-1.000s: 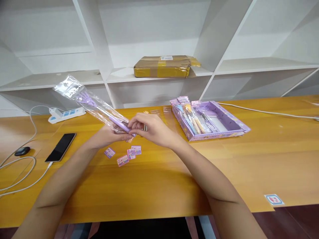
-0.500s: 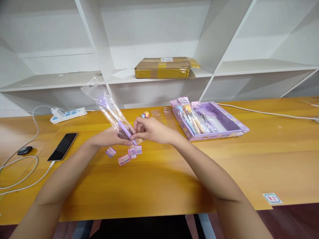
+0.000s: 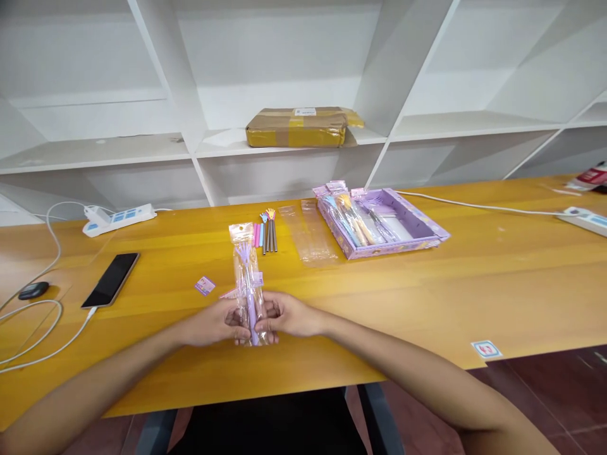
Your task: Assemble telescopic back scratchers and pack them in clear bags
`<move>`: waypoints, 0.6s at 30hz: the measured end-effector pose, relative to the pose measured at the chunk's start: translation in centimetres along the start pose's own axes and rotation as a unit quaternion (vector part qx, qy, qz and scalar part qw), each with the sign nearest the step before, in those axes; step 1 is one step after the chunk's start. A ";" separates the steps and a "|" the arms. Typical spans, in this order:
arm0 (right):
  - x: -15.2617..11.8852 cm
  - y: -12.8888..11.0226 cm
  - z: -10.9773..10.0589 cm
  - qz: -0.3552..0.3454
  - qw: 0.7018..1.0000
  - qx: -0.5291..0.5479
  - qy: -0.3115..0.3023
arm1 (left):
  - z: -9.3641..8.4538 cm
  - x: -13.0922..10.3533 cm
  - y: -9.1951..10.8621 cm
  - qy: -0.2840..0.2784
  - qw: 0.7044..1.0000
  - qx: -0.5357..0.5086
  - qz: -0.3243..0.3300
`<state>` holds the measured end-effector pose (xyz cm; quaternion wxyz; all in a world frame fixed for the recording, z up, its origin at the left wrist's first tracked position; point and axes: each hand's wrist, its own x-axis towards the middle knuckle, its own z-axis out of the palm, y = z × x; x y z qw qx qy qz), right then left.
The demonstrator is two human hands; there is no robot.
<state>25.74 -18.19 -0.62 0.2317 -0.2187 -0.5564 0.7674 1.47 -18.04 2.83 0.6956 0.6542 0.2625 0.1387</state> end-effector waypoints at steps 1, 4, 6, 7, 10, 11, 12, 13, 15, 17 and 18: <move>-0.2 -0.2 -0.1 -0.001 1.000 0.001 -0.015 | 0.1 0.0 -0.2 -0.013 1.000 -0.014 0.001; -0.5 -0.5 -0.8 0.026 0.998 -0.001 -0.059 | -0.1 0.3 -0.4 -0.046 0.998 -0.027 -0.016; -0.2 -0.3 -1.4 0.054 0.998 0.007 -0.041 | -0.4 0.5 -0.6 -0.055 0.998 -0.022 -0.031; 0.0 -0.1 -1.6 0.058 0.998 0.014 -0.007 | -0.5 0.7 -0.7 -0.054 0.998 -0.016 -0.037; 1.1 0.5 -1.8 0.025 0.990 0.038 0.135 | -0.7 0.8 -1.1 -0.049 0.998 0.015 -0.048; 1.5 0.7 -1.7 0.012 0.985 0.046 0.167 | -0.7 0.7 -1.2 -0.046 0.997 0.031 -0.048; 1.8 0.7 -1.6 0.001 0.981 0.055 0.188 | -0.8 0.7 -1.4 -0.041 0.997 0.046 -0.045; 2.0 0.7 -1.4 -0.005 0.978 0.062 0.197 | -0.9 0.6 -1.6 -0.031 0.997 0.055 -0.040; 2.2 0.6 -1.0 -0.006 0.979 0.075 0.189 | -1.3 0.4 -2.0 0.009 0.998 0.053 -0.023; 2.0 0.6 -0.4 0.003 0.984 0.078 0.163 | -1.9 0.4 -2.4 0.089 0.995 0.042 0.010; 1.8 0.7 0.0 0.014 0.987 0.076 0.143 | -2.2 0.4 -2.6 0.142 0.989 0.035 0.032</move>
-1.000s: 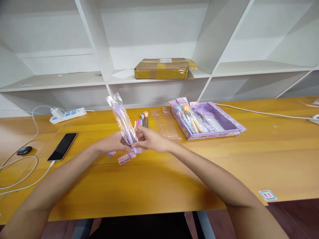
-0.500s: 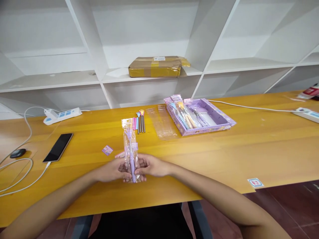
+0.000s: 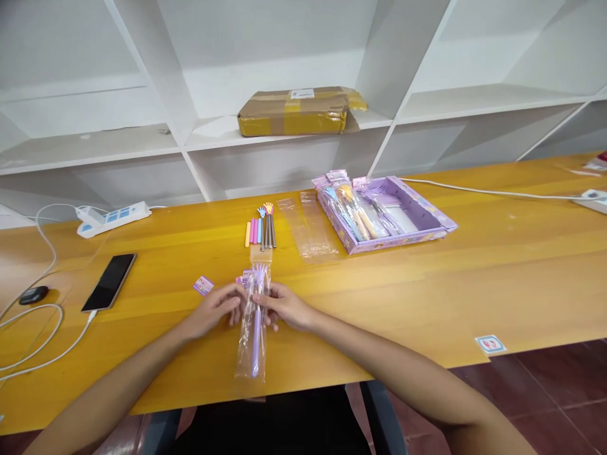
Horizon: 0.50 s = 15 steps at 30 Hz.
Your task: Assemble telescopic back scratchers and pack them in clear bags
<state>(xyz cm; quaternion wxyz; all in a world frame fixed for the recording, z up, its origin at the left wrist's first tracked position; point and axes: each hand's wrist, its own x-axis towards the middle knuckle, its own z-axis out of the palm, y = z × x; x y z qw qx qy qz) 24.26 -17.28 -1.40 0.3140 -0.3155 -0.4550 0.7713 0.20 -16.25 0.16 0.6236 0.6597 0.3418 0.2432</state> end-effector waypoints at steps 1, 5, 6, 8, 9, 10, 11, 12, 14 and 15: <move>-0.3 0.2 0.4 0.014 1.000 -0.006 -0.022 | -0.2 0.1 -0.2 0.056 0.998 -0.008 0.022; -0.9 1.1 2.0 0.075 0.991 -0.030 -0.106 | -0.6 0.7 -0.9 0.193 0.978 -0.044 0.065; -0.9 1.3 2.3 0.081 0.989 -0.036 -0.117 | -0.7 0.9 -1.0 0.199 0.977 -0.044 0.061; -0.8 1.4 2.6 0.091 0.985 -0.048 -0.137 | -0.7 1.0 -1.4 0.198 0.978 -0.021 0.057; -0.7 1.5 2.7 0.096 0.983 -0.055 -0.148 | -0.8 1.0 -1.6 0.197 0.978 -0.002 0.063; -0.7 1.4 2.6 0.100 0.980 -0.062 -0.159 | -0.8 1.0 -1.7 0.200 0.977 0.019 0.075; -0.6 1.4 2.5 0.104 0.978 -0.069 -0.170 | -0.9 1.0 -1.8 0.205 0.974 0.034 0.087; -0.6 1.4 2.3 0.107 0.975 -0.077 -0.179 | -1.0 1.0 -1.8 0.210 0.972 0.040 0.094; -0.7 1.3 2.1 0.109 0.971 -0.093 -0.191 | -1.1 1.0 -1.6 0.220 0.971 0.028 0.085; -0.7 1.2 2.0 0.107 0.970 -0.100 -0.194 | -1.2 1.0 -1.5 0.227 0.971 0.020 0.075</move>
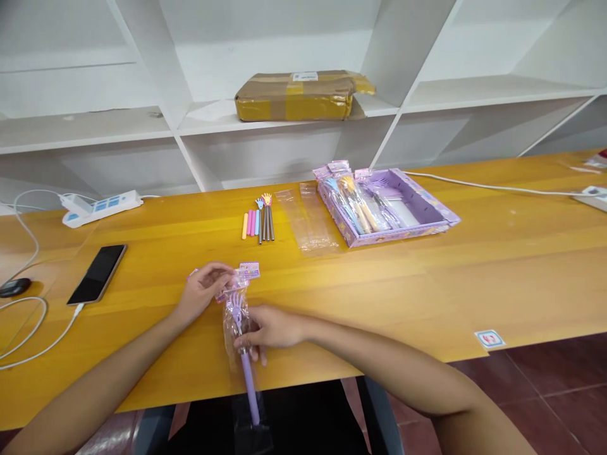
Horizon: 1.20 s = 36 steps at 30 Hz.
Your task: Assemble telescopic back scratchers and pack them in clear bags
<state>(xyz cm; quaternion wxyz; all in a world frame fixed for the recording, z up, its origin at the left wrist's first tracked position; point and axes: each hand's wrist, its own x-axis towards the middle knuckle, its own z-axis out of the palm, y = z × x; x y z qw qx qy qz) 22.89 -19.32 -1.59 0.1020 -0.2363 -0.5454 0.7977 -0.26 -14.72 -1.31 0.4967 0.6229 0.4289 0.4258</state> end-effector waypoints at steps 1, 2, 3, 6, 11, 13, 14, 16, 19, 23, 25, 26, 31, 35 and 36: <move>-0.1 -0.1 0.0 -0.002 1.000 -0.004 -0.001 | 0.0 0.1 0.1 0.008 1.000 -0.002 -0.010; -0.2 -0.2 0.0 -0.003 1.000 -0.004 -0.002 | 0.0 0.1 0.3 0.017 1.000 -0.001 -0.016; -0.3 -0.3 0.0 -0.007 1.000 0.000 -0.002 | 0.0 0.2 0.4 0.030 0.999 0.001 -0.017; -0.7 -0.6 0.0 -0.023 0.999 -0.002 0.023 | 0.3 0.2 0.5 0.063 0.998 -0.007 -0.021; -0.9 -0.5 -2.1 -0.111 0.948 -0.127 0.268 | 0.9 -0.1 0.2 0.062 0.994 -0.080 -0.037; -0.5 -0.7 -3.6 -0.153 0.890 -0.232 0.362 | 1.1 -0.2 0.0 0.051 0.994 -0.092 -0.027; -0.2 -0.9 -4.3 -0.161 0.856 -0.300 0.389 | 1.1 -0.3 -0.1 0.048 0.994 -0.092 -0.019; 0.5 -1.4 -5.3 -0.140 0.790 -0.440 0.403 | 1.1 -0.3 -0.2 0.042 0.997 -0.068 -0.006; 1.6 -1.8 -5.8 -0.072 0.734 -0.560 0.378 | 0.9 -0.4 -0.1 0.037 0.999 -0.007 0.006; 2.2 -1.4 -6.2 -0.069 0.728 -0.561 0.387 | 0.8 -0.6 0.0 0.011 1.000 -0.012 0.003; 1.9 -1.1 -6.8 -0.101 0.747 -0.523 0.398 | 0.9 -0.7 -0.1 -0.004 0.999 -0.039 -0.005; 1.8 -1.0 -7.1 -0.119 0.759 -0.500 0.399 | 0.9 -0.7 -0.2 -0.012 0.999 -0.047 -0.009; 1.2 -0.7 -8.2 -0.168 0.833 -0.363 0.383 | 0.8 -0.8 -0.7 -0.034 0.999 -0.017 0.008; 1.4 -0.8 -8.2 -0.211 0.848 -0.213 0.437 | 0.6 -1.0 -0.7 -0.050 0.998 -0.016 0.027; 1.4 -0.9 -7.9 -0.227 0.848 -0.166 0.448 | 0.6 -1.0 -0.6 -0.056 0.998 -0.029 0.025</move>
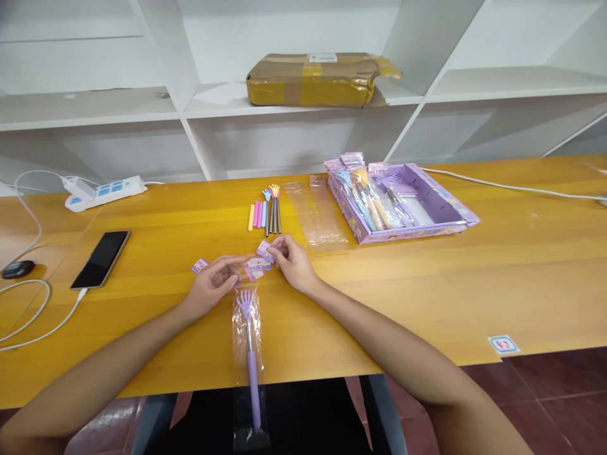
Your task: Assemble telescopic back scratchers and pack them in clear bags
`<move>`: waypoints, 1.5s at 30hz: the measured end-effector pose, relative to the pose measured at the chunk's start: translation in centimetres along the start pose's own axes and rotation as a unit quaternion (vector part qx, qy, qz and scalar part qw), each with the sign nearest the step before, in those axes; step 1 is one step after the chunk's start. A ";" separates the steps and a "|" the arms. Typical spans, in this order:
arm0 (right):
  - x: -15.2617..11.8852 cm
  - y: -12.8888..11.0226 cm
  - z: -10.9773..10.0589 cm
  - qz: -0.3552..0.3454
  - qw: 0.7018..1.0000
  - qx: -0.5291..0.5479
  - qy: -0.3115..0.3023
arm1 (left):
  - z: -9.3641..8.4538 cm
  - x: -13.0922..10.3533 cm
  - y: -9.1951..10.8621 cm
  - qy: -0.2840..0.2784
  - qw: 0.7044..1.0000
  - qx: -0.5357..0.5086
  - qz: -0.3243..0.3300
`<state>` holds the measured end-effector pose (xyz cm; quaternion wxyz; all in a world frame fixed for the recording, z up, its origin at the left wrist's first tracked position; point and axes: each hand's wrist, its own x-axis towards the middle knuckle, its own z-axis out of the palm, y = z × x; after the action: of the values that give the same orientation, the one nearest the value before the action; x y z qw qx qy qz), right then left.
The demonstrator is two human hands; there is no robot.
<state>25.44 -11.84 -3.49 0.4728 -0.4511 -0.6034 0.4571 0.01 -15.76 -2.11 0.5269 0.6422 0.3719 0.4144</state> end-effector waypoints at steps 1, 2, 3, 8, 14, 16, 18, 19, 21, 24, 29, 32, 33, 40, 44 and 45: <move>-0.1 -0.3 0.1 0.005 0.999 0.042 0.014 | 0.0 0.0 0.1 -0.006 1.000 -0.018 -0.004; -0.3 -0.6 0.2 0.006 0.997 0.078 0.019 | 0.0 -0.1 0.3 -0.012 0.999 -0.038 -0.010; -0.6 -1.0 0.4 0.002 0.994 0.104 0.018 | 0.0 -0.1 0.4 -0.018 0.998 -0.059 -0.016; -1.7 -2.1 0.9 -0.017 0.992 0.120 -0.026 | -0.1 -0.2 0.7 -0.053 0.985 -0.156 -0.048; -1.5 -1.5 0.8 -0.075 0.997 -0.011 -0.013 | 0.0 0.1 0.7 -0.080 0.953 -0.286 -0.067; -1.4 -1.5 0.6 -0.091 0.995 -0.039 -0.017 | 0.1 0.2 0.8 -0.081 0.947 -0.304 -0.063; -1.3 -1.6 0.4 -0.108 0.991 -0.071 -0.022 | 0.1 0.3 0.8 -0.083 0.943 -0.315 -0.064; -1.3 -1.6 0.3 -0.119 0.989 -0.088 -0.025 | 0.0 0.3 0.8 -0.085 0.942 -0.319 -0.065; -1.3 -1.8 0.1 -0.144 0.982 -0.118 -0.031 | -0.1 0.3 0.7 -0.092 0.940 -0.321 -0.074; -1.1 -2.0 -0.4 -0.187 0.969 -0.156 -0.038 | -0.2 0.4 0.8 -0.097 0.937 -0.320 -0.096; -1.1 -2.2 -0.8 -0.265 0.942 -0.192 -0.080 | 0.0 0.4 1.3 -0.129 0.929 -0.333 -0.096; -1.3 -2.2 -0.6 -0.300 0.925 -0.209 -0.103 | 0.1 0.4 1.3 -0.143 0.926 -0.336 -0.091; -1.4 -2.1 -0.6 -0.308 0.920 -0.215 -0.108 | 0.1 0.3 1.2 -0.143 0.926 -0.337 -0.091; -2.3 -2.1 -0.2 -0.240 0.944 -0.206 -0.098 | -0.1 0.2 1.1 -0.145 0.929 -0.329 -0.087; -2.2 -1.5 0.5 -0.146 0.977 -0.134 -0.076 | 0.1 0.1 1.2 -0.159 0.933 -0.312 -0.078; -2.2 -1.4 0.6 -0.144 0.979 -0.124 -0.072 | 0.2 0.0 1.2 -0.157 0.936 -0.305 -0.075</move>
<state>25.05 -14.26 -2.56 0.4295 -0.3798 -0.7467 0.3373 0.26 -16.02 -1.00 0.7787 0.4781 0.1873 0.3606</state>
